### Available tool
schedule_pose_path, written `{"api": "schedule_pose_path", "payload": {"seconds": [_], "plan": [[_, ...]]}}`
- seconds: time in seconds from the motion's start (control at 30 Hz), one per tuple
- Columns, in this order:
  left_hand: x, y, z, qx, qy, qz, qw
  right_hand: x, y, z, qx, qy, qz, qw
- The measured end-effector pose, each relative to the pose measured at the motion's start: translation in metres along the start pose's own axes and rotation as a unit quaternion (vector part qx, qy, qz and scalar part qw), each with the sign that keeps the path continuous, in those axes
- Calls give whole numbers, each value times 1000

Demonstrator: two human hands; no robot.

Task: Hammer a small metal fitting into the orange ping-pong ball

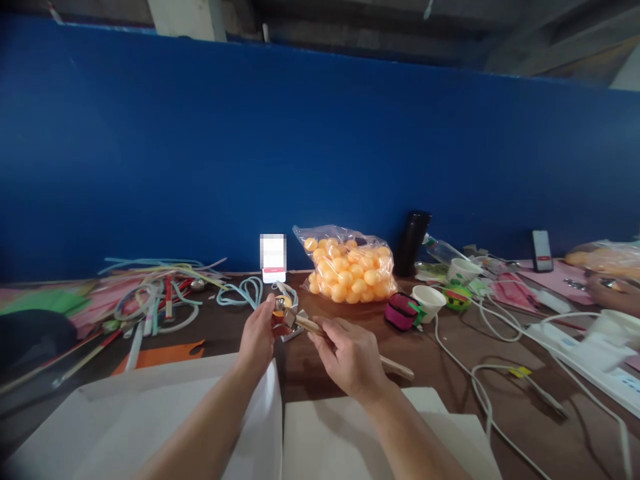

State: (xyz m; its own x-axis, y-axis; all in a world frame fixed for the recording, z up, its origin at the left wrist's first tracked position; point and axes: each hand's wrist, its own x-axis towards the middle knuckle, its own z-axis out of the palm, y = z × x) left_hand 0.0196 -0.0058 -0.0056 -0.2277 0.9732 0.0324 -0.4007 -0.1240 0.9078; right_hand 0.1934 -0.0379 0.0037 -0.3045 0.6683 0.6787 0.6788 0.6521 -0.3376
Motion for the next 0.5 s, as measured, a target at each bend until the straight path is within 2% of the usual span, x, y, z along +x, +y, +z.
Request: {"api": "schedule_pose_path", "payload": {"seconds": [0.17, 0.5], "plan": [[1, -1, 0, -13, 16, 1, 1000, -1, 0, 1, 15, 30, -4, 999], [2, 0, 1, -23, 20, 2, 1000, -2, 0, 1, 26, 37, -6, 999]]}}
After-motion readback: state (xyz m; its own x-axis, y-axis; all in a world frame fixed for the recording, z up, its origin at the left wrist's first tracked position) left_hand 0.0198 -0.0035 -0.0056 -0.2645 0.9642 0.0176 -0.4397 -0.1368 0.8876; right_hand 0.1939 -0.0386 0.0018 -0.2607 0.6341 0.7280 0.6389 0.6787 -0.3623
